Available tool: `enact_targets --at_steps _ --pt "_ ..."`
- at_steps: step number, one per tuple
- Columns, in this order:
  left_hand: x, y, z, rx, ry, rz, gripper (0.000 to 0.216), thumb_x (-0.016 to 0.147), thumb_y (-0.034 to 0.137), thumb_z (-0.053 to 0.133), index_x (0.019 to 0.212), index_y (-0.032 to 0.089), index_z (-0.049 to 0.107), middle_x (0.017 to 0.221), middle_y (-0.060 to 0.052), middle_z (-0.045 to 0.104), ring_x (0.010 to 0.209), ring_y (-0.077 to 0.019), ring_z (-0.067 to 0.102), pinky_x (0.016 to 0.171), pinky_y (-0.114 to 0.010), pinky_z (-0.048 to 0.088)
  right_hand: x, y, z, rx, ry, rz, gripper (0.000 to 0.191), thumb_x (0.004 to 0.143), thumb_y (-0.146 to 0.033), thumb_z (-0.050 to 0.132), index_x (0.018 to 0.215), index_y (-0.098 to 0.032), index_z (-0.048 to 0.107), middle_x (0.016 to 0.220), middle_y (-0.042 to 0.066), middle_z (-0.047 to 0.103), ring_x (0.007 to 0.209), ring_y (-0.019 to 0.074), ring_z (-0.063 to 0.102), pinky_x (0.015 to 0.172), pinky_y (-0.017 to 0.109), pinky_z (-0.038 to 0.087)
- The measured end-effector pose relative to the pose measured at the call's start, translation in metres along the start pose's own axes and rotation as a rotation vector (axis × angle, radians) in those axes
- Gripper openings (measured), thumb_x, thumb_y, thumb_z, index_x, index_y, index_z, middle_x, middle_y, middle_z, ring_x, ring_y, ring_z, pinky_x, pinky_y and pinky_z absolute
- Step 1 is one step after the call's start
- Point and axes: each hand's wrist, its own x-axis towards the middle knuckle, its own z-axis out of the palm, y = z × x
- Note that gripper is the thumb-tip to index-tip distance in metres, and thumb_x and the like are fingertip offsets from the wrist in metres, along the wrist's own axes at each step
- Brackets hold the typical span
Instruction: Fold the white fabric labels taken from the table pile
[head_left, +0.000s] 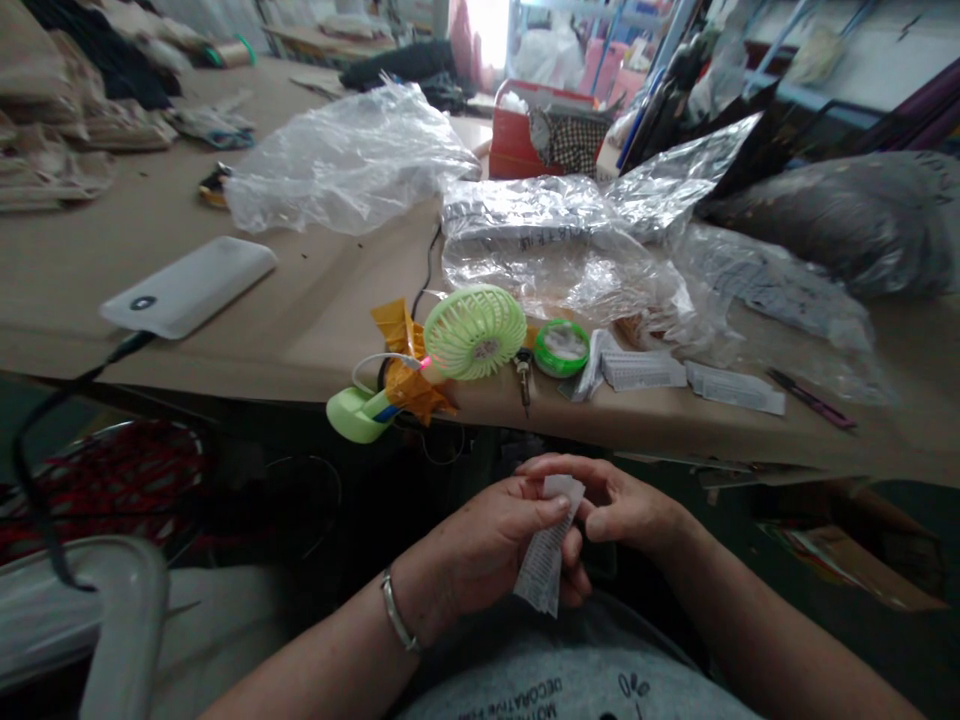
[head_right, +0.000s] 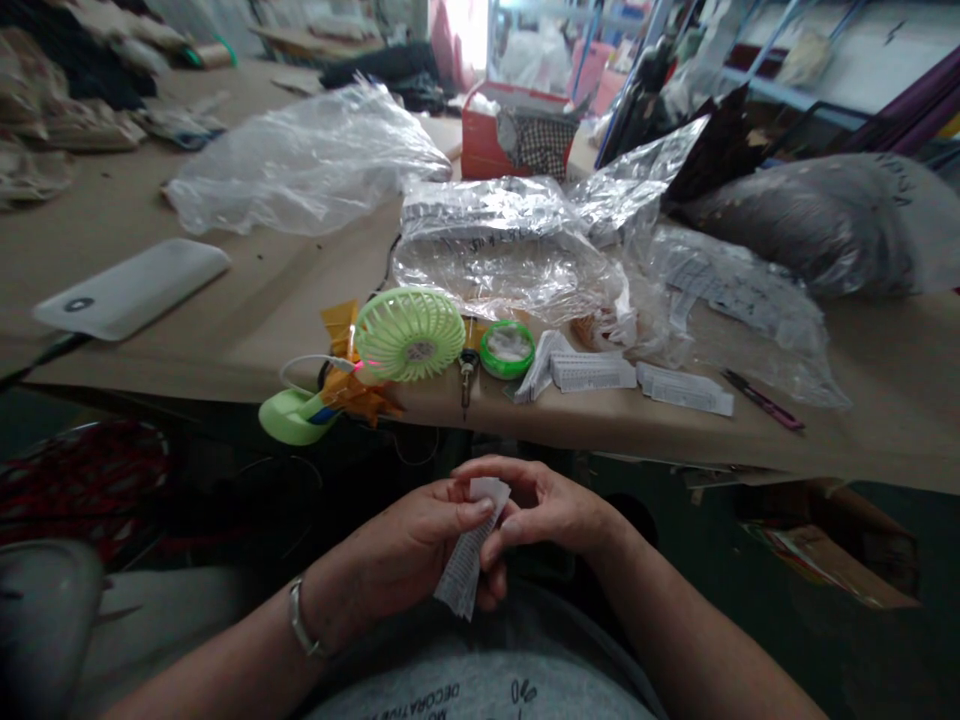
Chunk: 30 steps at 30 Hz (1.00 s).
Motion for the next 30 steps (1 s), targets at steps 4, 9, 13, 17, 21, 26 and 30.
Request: enact_targets --at_steps 4,9,13,17,21,26,30 --pt "-0.002 0.0 0.002 0.04 -0.02 -0.062 0.019 0.08 0.031 0.061 0.083 0.012 0.061 0.061 -0.003 0.06 0.052 -0.0158 0.064 0.051 -0.027 0.052 0.008 0.0 -0.011 0.064 -0.242 -0.04 0.048 0.063 -0.039 0.08 0.106 -0.023 0.067 0.136 0.006 0.047 0.125 0.0257 0.045 0.104 0.038 0.034" --pt "-0.002 -0.005 0.002 0.037 -0.03 -0.074 0.022 0.079 0.033 0.063 0.085 0.012 0.061 0.062 -0.003 0.062 0.052 -0.0157 0.063 0.051 -0.027 0.052 0.016 -0.001 -0.007 0.097 -0.244 -0.008 0.034 0.06 -0.036 0.082 0.088 -0.021 0.07 0.132 0.007 0.051 0.123 0.0275 0.049 0.105 0.045 0.032" --pt "0.0 -0.008 0.001 0.021 -0.007 -0.071 0.022 0.079 0.032 0.064 0.088 0.013 0.06 0.062 -0.003 0.062 0.053 -0.0159 0.063 0.052 -0.028 0.051 0.016 0.003 -0.001 0.102 -0.162 0.0 0.032 0.06 -0.039 0.081 0.08 -0.018 0.068 0.128 0.009 0.055 0.12 0.028 0.051 0.102 0.045 0.035" --pt "-0.001 -0.007 0.0 -0.024 0.001 -0.046 0.022 0.077 0.032 0.065 0.088 0.014 0.058 0.061 -0.001 0.059 0.053 -0.0163 0.063 0.052 -0.027 0.051 0.011 0.005 0.001 0.115 -0.068 -0.016 0.03 0.066 -0.037 0.077 0.088 -0.019 0.067 0.125 0.009 0.057 0.113 0.025 0.056 0.097 0.042 0.041" --pt "-0.002 -0.006 0.0 -0.042 -0.009 -0.04 0.017 0.08 0.03 0.061 0.085 0.015 0.056 0.063 -0.001 0.059 0.055 -0.0157 0.064 0.053 -0.026 0.051 0.006 0.002 0.001 0.089 -0.038 -0.035 0.036 0.069 -0.035 0.075 0.102 -0.021 0.066 0.128 0.007 0.054 0.113 0.0215 0.055 0.096 0.035 0.042" --pt "-0.002 -0.008 0.001 -0.034 -0.012 -0.04 0.017 0.081 0.029 0.059 0.088 0.014 0.057 0.063 -0.003 0.061 0.052 -0.0156 0.063 0.051 -0.026 0.052 0.007 0.001 0.002 0.062 -0.067 -0.036 0.034 0.07 -0.039 0.073 0.097 -0.019 0.068 0.125 0.008 0.055 0.114 0.0234 0.054 0.099 0.038 0.04" --pt "-0.003 -0.011 0.0 -0.037 -0.018 -0.031 0.021 0.08 0.031 0.059 0.09 0.013 0.058 0.067 -0.006 0.064 0.051 -0.0148 0.063 0.05 -0.025 0.051 0.009 0.005 0.005 0.094 -0.054 -0.046 0.027 0.073 -0.039 0.07 0.09 -0.019 0.068 0.121 0.008 0.058 0.111 0.0235 0.056 0.098 0.04 0.041"
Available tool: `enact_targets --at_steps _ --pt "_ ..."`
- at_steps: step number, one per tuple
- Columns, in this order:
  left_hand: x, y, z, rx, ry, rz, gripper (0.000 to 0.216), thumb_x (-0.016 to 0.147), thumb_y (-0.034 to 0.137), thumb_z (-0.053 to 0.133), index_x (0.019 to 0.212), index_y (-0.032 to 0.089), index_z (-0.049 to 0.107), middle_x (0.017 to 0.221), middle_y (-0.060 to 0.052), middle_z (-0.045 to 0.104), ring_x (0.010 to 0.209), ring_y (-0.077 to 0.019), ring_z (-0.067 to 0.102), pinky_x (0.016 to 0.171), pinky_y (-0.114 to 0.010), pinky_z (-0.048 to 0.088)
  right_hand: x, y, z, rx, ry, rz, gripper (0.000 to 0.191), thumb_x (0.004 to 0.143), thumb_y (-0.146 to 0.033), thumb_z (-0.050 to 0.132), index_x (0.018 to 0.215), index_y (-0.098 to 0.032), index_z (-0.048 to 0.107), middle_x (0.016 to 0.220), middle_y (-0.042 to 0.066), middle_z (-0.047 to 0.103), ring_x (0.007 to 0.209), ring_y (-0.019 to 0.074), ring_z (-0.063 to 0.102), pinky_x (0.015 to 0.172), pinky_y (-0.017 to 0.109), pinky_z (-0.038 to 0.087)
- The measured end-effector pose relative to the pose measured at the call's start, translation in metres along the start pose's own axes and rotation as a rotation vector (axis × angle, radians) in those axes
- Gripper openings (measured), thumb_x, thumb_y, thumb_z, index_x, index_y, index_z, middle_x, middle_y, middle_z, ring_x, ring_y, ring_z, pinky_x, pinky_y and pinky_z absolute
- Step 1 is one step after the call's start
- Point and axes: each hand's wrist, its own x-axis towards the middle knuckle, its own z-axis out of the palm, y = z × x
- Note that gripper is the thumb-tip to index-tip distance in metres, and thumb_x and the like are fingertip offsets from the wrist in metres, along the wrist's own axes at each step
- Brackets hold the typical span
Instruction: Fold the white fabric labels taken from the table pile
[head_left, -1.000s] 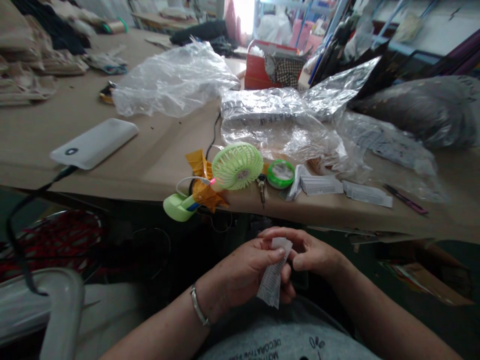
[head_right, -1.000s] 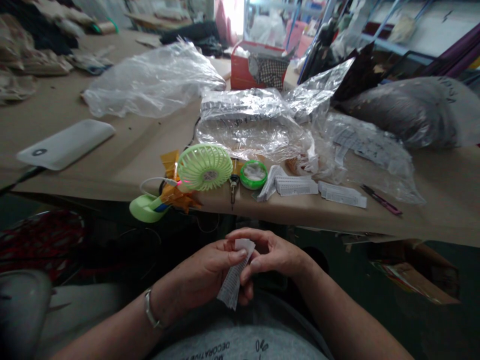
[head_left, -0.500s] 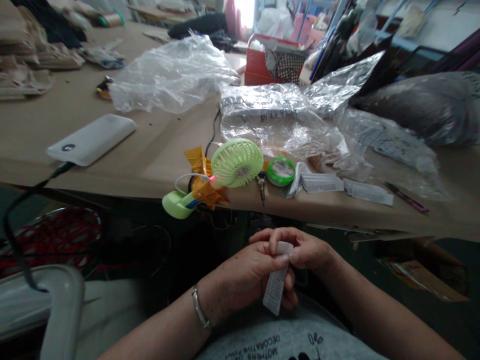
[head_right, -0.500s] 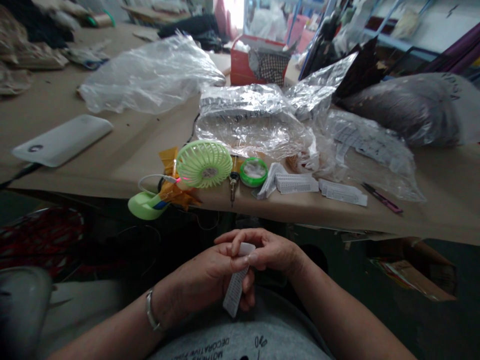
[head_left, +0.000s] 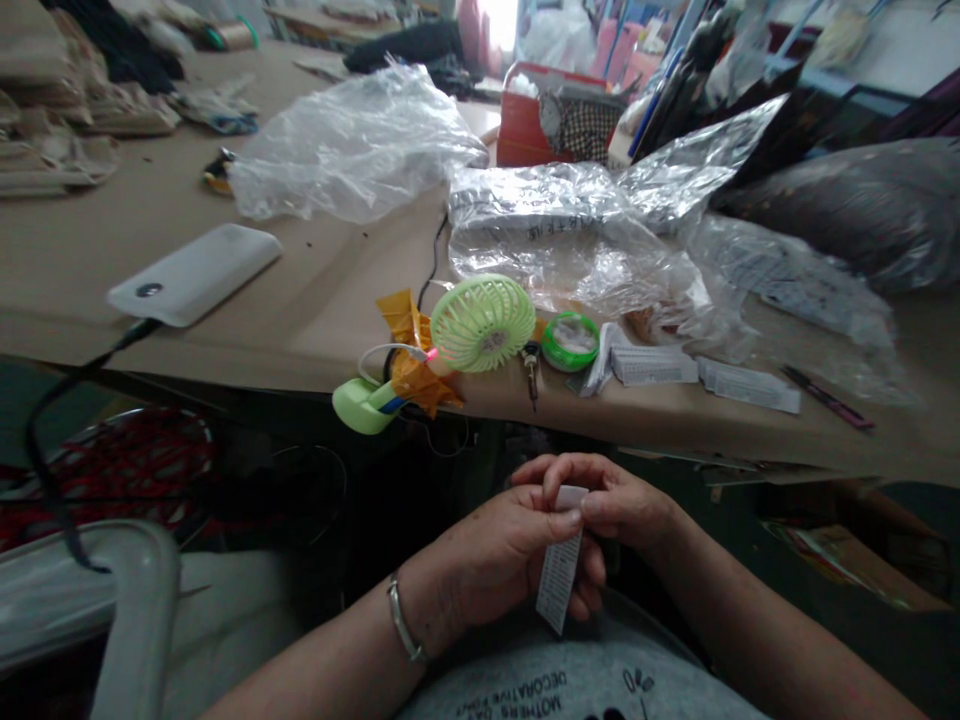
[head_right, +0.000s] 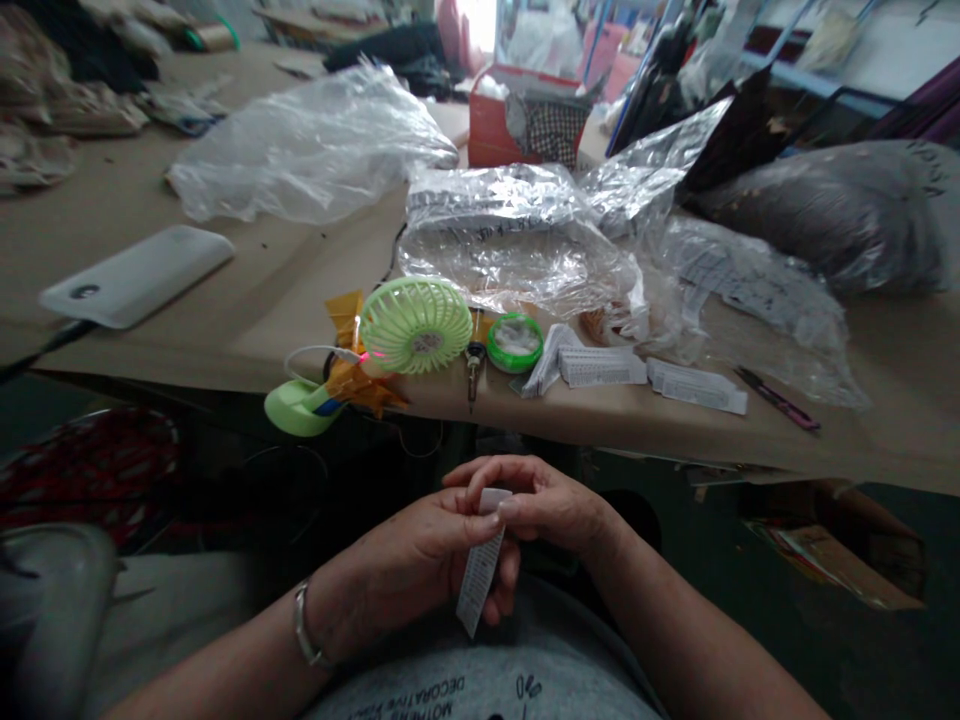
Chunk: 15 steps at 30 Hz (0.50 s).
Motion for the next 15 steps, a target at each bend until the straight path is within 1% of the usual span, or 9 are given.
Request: enact_targets --at_steps 3,5,6,8,10,12,15 --pt "-0.001 -0.002 -0.002 -0.013 0.019 0.015 0.02 0.08 0.031 0.06 0.089 0.013 0.058 0.066 -0.006 0.063 0.053 -0.0153 0.063 0.05 -0.025 0.05 -0.002 0.001 0.002 -0.054 0.024 0.001 0.026 0.074 -0.04 0.07 0.09 -0.019 0.067 0.122 0.007 0.057 0.11 0.0237 0.057 0.096 0.04 0.043" --pt "-0.002 -0.002 -0.004 -0.023 0.026 0.023 0.02 0.08 0.031 0.061 0.089 0.013 0.058 0.064 -0.004 0.061 0.054 -0.0157 0.063 0.051 -0.026 0.05 -0.004 0.0 0.004 -0.151 0.097 -0.008 0.031 0.075 -0.04 0.068 0.1 -0.022 0.065 0.121 0.007 0.058 0.108 0.0229 0.058 0.093 0.039 0.046" --pt "-0.002 -0.001 -0.004 -0.027 0.032 0.027 0.019 0.08 0.031 0.061 0.089 0.014 0.059 0.064 -0.003 0.06 0.055 -0.0157 0.063 0.052 -0.026 0.051 -0.006 -0.001 0.006 -0.228 0.159 -0.024 0.033 0.078 -0.04 0.065 0.106 -0.023 0.063 0.119 0.006 0.059 0.106 0.022 0.059 0.092 0.037 0.047" --pt "-0.003 0.0 -0.005 -0.036 0.043 0.036 0.019 0.08 0.031 0.061 0.087 0.014 0.059 0.065 -0.001 0.059 0.056 -0.0151 0.063 0.053 -0.026 0.051 -0.011 -0.004 0.009 -0.454 0.301 -0.102 0.035 0.084 -0.037 0.06 0.116 -0.025 0.059 0.117 0.006 0.06 0.106 0.0208 0.059 0.092 0.036 0.048" --pt "-0.004 0.003 -0.004 -0.035 0.049 0.045 0.019 0.079 0.032 0.062 0.084 0.014 0.059 0.066 -0.001 0.058 0.056 -0.0139 0.062 0.054 -0.025 0.05 -0.016 -0.008 0.014 -0.73 0.39 -0.215 0.033 0.087 -0.033 0.056 0.118 -0.024 0.057 0.118 0.008 0.059 0.11 0.0213 0.056 0.095 0.036 0.046" --pt "-0.004 0.004 -0.003 -0.014 0.058 0.061 0.02 0.079 0.033 0.062 0.081 0.014 0.059 0.067 -0.001 0.057 0.055 -0.0127 0.061 0.054 -0.024 0.05 -0.019 -0.011 0.017 -0.965 0.412 -0.309 0.032 0.088 -0.029 0.055 0.119 -0.022 0.057 0.12 0.009 0.057 0.113 0.0224 0.054 0.097 0.037 0.045" --pt "-0.003 0.005 -0.001 0.03 0.093 0.08 0.021 0.081 0.033 0.06 0.081 0.012 0.061 0.066 -0.002 0.057 0.054 -0.0117 0.059 0.054 -0.024 0.048 -0.02 -0.014 0.021 -1.163 0.399 -0.351 0.032 0.088 -0.027 0.053 0.119 -0.02 0.057 0.118 0.011 0.057 0.111 0.0229 0.055 0.093 0.038 0.048"
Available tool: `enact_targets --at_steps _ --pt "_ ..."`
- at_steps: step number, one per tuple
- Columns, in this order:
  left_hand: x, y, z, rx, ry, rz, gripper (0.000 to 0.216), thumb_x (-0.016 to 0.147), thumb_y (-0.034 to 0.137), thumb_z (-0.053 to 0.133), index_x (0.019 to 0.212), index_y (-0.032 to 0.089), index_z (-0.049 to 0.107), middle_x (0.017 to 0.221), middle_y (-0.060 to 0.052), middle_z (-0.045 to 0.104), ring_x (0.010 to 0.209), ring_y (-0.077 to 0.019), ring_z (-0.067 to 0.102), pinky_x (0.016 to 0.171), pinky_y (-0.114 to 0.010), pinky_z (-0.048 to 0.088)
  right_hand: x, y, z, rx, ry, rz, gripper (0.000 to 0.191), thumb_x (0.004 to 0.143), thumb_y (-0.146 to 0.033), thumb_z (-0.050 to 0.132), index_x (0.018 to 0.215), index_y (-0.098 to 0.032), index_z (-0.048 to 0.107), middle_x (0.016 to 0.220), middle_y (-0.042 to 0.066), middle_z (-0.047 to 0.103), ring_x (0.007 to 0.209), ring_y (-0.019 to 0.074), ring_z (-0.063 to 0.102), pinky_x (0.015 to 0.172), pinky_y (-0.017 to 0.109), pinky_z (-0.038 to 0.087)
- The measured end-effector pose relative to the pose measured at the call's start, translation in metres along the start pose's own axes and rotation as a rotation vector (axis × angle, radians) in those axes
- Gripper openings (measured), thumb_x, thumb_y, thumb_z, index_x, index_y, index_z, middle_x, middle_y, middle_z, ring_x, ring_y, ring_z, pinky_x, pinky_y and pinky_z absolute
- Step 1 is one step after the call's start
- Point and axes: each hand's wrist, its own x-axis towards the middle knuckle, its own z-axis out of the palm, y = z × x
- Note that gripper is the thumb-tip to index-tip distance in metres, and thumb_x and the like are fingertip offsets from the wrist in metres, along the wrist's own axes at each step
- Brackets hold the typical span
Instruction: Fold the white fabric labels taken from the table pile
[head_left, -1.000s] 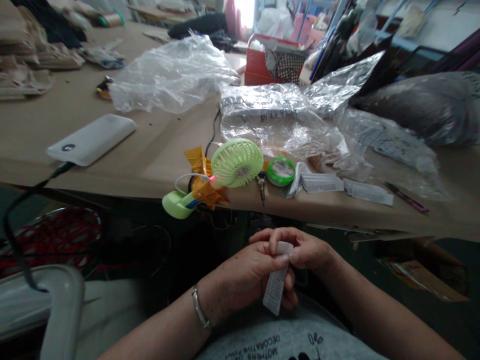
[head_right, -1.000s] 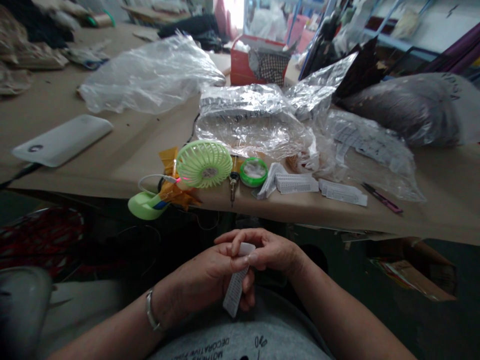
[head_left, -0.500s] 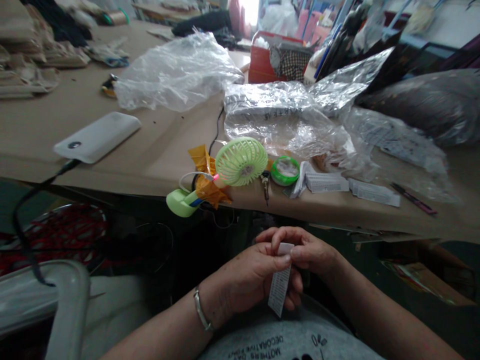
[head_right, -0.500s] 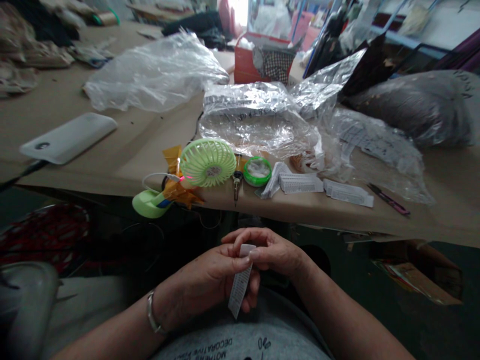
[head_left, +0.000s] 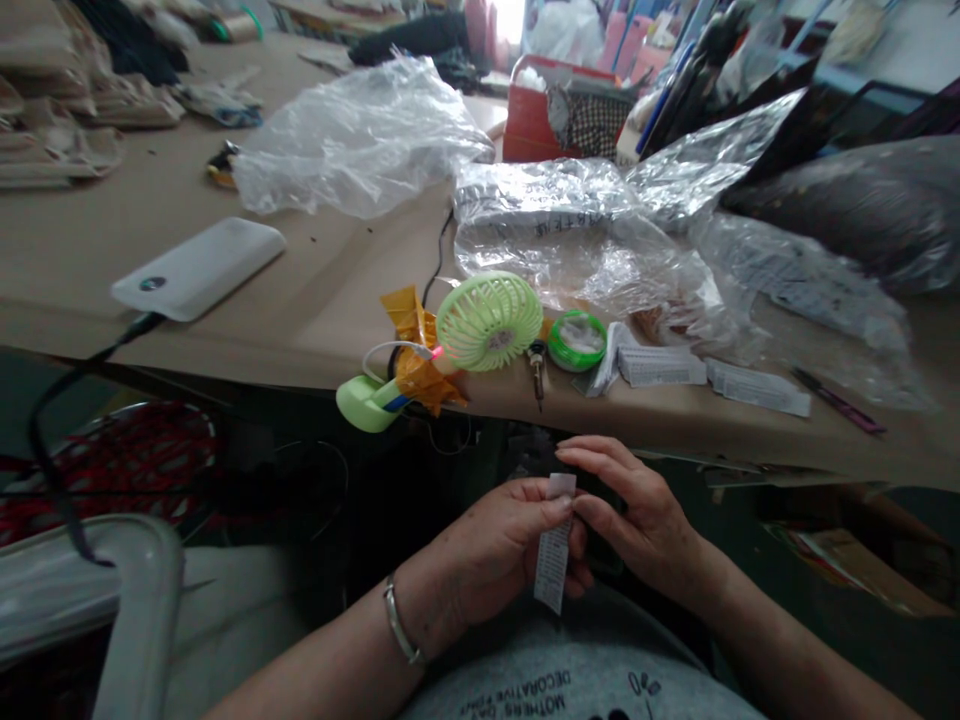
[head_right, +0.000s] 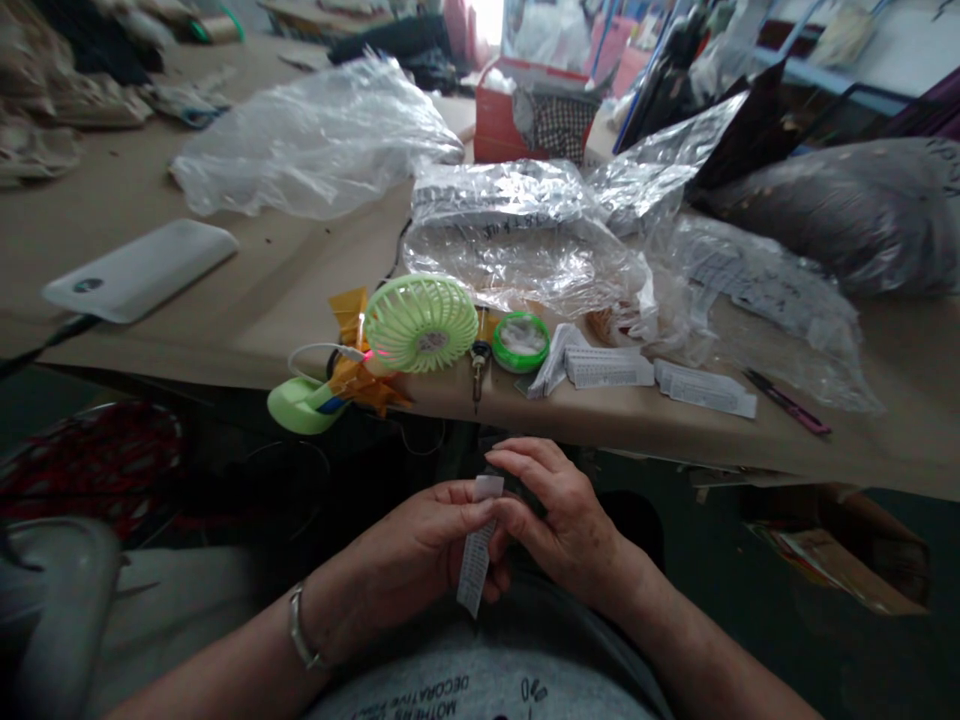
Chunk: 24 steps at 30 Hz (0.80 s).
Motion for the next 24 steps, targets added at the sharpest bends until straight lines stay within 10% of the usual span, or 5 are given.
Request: enact_targets --at_steps 13,24 --pt "0.0 0.001 0.002 0.024 0.083 -0.009 0.019 0.075 0.029 0.065 0.082 0.012 0.062 0.062 -0.001 0.056 0.05 -0.0111 0.056 0.051 -0.024 0.046 0.001 -0.002 0.007 -0.048 -0.034 -0.021 0.025 0.089 -0.026 0.052 0.113 -0.021 0.059 0.107 0.009 0.062 0.101 0.0219 0.059 0.086 0.037 0.052" --pt "-0.001 0.0 0.002 0.07 0.125 0.067 0.02 0.079 0.032 0.059 0.072 0.013 0.058 0.061 -0.001 0.054 0.051 -0.0117 0.056 0.053 -0.024 0.045 0.009 0.0 0.015 0.563 0.0 0.48 0.015 0.083 -0.033 0.06 0.081 -0.018 0.058 0.063 -0.003 0.061 0.055 0.0109 0.058 0.054 0.021 0.048"
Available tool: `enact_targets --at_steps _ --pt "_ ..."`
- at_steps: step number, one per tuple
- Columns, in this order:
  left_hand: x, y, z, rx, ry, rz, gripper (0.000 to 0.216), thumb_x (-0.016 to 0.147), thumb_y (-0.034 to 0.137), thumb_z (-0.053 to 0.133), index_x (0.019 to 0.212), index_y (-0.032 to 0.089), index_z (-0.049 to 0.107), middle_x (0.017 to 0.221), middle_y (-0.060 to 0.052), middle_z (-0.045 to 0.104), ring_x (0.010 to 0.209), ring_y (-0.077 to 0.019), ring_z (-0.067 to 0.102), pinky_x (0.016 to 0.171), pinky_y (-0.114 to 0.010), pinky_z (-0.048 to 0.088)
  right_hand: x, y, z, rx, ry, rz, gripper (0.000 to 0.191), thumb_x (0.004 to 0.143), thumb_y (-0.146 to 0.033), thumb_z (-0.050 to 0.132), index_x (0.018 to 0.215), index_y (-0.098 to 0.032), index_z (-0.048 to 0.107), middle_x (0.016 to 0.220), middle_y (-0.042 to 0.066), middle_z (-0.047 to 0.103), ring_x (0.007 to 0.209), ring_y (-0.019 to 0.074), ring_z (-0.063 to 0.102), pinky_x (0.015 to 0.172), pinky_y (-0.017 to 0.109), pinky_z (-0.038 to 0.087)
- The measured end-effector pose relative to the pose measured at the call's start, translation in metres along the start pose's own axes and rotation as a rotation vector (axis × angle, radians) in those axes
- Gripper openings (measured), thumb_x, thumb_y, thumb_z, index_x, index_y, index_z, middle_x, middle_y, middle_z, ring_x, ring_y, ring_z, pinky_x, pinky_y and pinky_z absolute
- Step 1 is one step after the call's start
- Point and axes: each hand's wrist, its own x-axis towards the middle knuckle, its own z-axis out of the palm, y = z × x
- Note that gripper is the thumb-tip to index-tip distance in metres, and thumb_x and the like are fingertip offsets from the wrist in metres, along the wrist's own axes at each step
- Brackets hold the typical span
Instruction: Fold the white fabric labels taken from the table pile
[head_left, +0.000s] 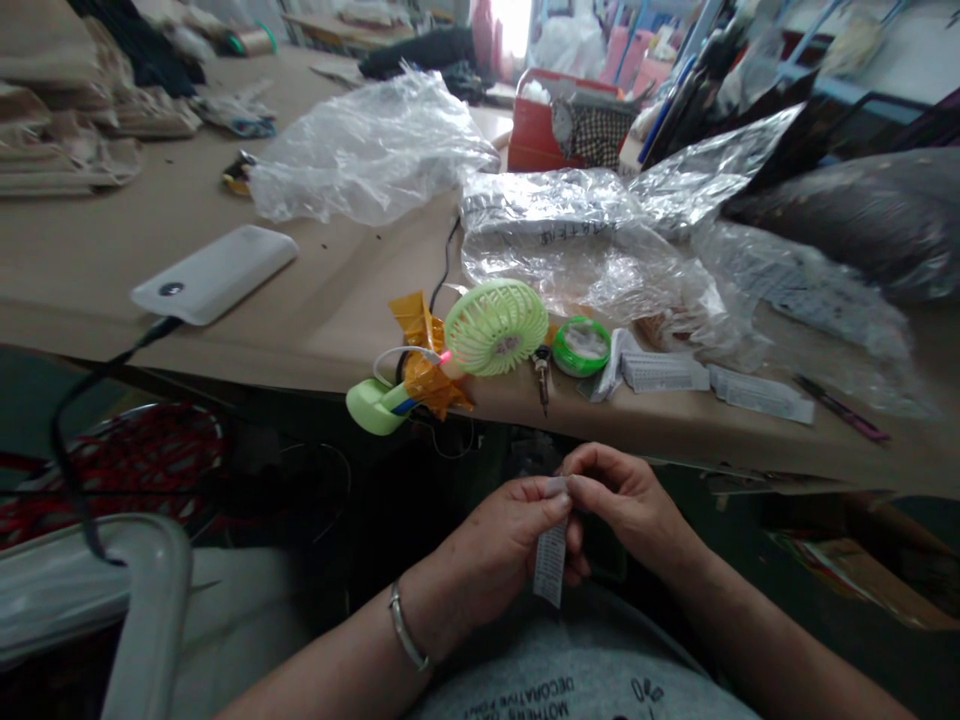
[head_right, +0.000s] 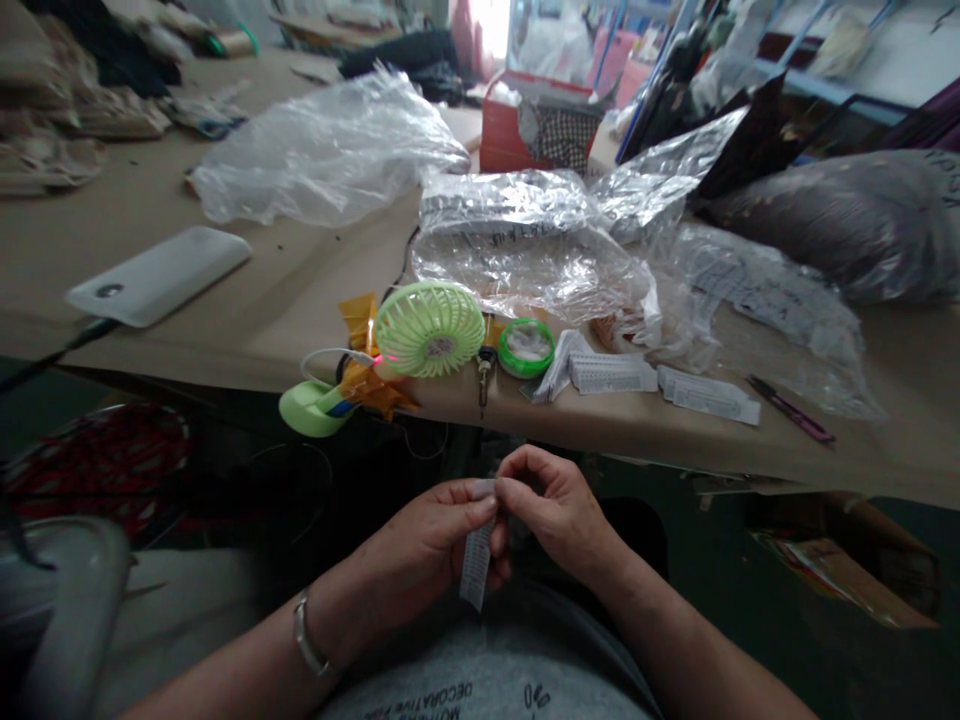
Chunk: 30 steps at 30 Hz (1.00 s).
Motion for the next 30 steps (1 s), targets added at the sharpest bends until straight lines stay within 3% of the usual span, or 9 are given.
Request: enact_targets --at_steps 7,12,17,23,30 --pt "0.001 0.007 0.0 0.188 0.085 0.088 0.025 0.079 0.036 0.057 0.07 0.013 0.06 0.062 -0.002 0.057 0.055 -0.0114 0.053 0.057 -0.024 0.043 0.012 -0.001 0.008 0.122 0.002 0.002 0.019 0.08 -0.034 0.061 0.073 -0.018 0.054 0.054 -0.005 0.055 0.044 0.0086 0.05 0.045 0.02 0.041" --pt "0.007 0.017 -0.005 0.537 0.283 0.342 0.019 0.079 0.028 0.056 0.071 0.014 0.065 0.065 -0.001 0.059 0.062 -0.0114 0.051 0.062 -0.023 0.041 0.026 -0.002 0.007 0.008 0.076 -0.066 0.017 0.079 -0.032 0.059 0.071 -0.018 0.053 0.058 -0.004 0.051 0.051 0.0088 0.046 0.05 0.02 0.04" --pt "0.014 0.024 -0.01 0.738 0.468 0.569 0.016 0.081 0.025 0.055 0.083 0.016 0.069 0.073 -0.001 0.066 0.068 -0.0134 0.058 0.066 -0.023 0.044 0.036 -0.006 0.007 -0.151 0.169 -0.176 0.015 0.079 -0.029 0.056 0.071 -0.017 0.055 0.061 -0.004 0.048 0.057 0.0088 0.042 0.052 0.019 0.036" --pt "0.019 0.03 -0.012 0.902 0.538 0.661 0.019 0.084 0.023 0.051 0.074 0.016 0.066 0.063 0.001 0.062 0.06 -0.0113 0.055 0.059 -0.021 0.042 0.042 -0.005 0.009 -0.213 0.218 -0.233 0.013 0.08 -0.027 0.055 0.071 -0.017 0.056 0.061 -0.003 0.048 0.056 0.009 0.042 0.05 0.019 0.035" --pt "0.023 0.034 -0.014 1.0 0.568 0.749 0.018 0.084 0.02 0.052 0.075 0.015 0.066 0.061 0.002 0.062 0.057 -0.0092 0.055 0.056 -0.019 0.04 0.047 -0.007 0.009 -0.317 0.27 -0.35 0.011 0.082 -0.024 0.053 0.073 -0.018 0.056 0.064 -0.003 0.053 0.06 0.0099 0.048 0.057 0.02 0.04"
